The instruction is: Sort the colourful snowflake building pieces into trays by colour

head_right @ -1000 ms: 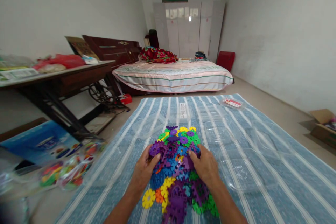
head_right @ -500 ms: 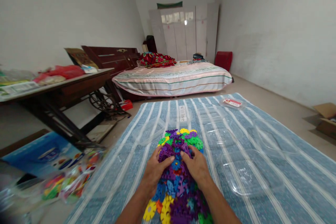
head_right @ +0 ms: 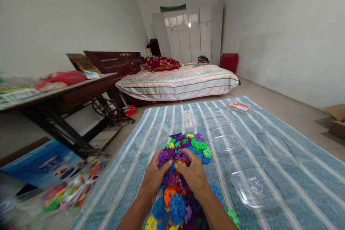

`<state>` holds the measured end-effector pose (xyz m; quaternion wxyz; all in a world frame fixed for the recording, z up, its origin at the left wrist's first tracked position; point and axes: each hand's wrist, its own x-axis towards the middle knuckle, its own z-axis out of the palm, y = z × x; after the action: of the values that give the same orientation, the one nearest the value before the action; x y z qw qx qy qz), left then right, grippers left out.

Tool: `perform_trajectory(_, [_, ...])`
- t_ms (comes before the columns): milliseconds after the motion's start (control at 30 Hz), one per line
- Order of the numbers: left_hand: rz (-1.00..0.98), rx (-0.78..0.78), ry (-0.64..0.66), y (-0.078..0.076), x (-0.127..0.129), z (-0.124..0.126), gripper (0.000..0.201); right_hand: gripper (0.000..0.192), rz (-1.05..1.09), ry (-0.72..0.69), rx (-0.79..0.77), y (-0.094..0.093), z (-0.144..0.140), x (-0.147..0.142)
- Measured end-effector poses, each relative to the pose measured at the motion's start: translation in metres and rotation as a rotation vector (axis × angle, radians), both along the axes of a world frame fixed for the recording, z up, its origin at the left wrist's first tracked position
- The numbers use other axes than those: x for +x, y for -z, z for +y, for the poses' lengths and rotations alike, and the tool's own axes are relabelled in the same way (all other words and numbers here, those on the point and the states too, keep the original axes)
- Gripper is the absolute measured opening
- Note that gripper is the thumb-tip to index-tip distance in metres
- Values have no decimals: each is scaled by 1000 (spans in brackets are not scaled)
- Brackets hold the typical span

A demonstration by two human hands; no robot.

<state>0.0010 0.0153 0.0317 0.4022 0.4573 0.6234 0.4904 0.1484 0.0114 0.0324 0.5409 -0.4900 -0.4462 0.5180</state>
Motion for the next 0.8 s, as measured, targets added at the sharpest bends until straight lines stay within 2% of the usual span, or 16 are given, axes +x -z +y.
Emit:
perform_trajectory(167, [225, 5, -14, -4, -14, -3, 68, 57, -68, -58, 9, -5, -4, -20])
perform_trajectory(300, [385, -18, -21, -6, -21, -7, 63, 42, -242, -111, 125, -16, -10, -23])
perform_trajectory(367, [363, -31, -6, -3, -24, -9, 62, 32, -417, -80, 236, -20, -1, -15])
perform_trajectory(433, [299, -49, -7, 0, -28, -11, 64, 30, -640, 5, 309, -21, 19, -2])
perform_trajectory(500, [238, -63, -23, 1, -31, -11, 67, 34, -862, 96, 273, -18, 46, 12])
perform_trajectory(567, [192, -76, -39, 1, -33, -10, 71, 41, -1024, 120, 146, -12, 72, 23])
perform_trajectory(667, [138, -102, -35, -3, -33, -6, 79, 48, -1095, 31, 23, -2, 94, 26])
perform_trajectory(800, [14, -142, 12, -11, -25, 2, 82, 49, -1097, -69, 83, 7, 88, 13])
